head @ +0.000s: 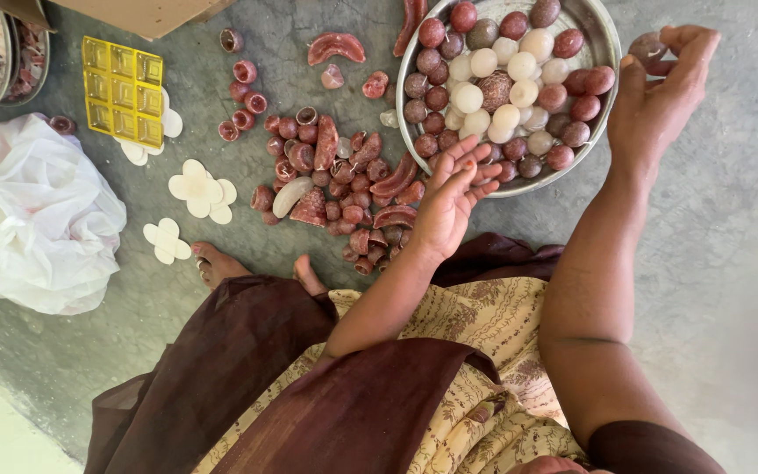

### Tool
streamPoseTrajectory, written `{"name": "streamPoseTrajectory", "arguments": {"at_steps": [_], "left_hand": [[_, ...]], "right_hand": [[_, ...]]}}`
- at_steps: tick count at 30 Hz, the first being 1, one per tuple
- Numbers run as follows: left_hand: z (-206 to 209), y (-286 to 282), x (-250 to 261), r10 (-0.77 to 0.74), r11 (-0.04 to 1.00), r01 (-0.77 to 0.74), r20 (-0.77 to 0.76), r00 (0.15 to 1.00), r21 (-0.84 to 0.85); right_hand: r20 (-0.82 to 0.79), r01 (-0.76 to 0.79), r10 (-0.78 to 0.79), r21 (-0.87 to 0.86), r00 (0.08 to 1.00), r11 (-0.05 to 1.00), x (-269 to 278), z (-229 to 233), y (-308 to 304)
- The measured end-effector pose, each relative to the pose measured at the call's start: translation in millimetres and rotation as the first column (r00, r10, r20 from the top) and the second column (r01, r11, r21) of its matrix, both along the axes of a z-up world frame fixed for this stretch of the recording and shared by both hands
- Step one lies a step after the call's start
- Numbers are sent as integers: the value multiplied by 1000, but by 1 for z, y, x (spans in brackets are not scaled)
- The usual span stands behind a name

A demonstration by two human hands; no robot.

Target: The person sits on the floor and peels reddish-brown fruits by hand, removing the outer skin to reveal the white interior. The peeled fruits are placed into a metal bowl, while the discarded skins accumulate on the floor.

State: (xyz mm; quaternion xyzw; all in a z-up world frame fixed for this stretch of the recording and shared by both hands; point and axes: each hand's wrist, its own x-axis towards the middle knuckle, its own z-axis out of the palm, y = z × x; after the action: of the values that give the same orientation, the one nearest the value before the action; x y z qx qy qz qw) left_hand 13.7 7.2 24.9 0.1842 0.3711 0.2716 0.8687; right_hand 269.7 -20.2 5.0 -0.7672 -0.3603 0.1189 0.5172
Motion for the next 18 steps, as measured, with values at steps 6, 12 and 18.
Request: {"name": "streamPoseTrajectory", "arguments": {"at_steps": [6, 12, 18], "left_hand": [[-6, -5, -13, -16, 1000, 17, -46, 999, 23], [-9, -5, -19, -21, 998, 25, -73, 997, 51], [-8, -5, -21, -28, 997, 33, -66, 997, 69]], "right_hand": [[363, -52, 105, -155, 926, 987, -10, -6, 10], [286, -58, 116, -204, 951, 977, -14, -21, 2], [285, -22, 109, -294, 952, 955, -18, -41, 4]]}}
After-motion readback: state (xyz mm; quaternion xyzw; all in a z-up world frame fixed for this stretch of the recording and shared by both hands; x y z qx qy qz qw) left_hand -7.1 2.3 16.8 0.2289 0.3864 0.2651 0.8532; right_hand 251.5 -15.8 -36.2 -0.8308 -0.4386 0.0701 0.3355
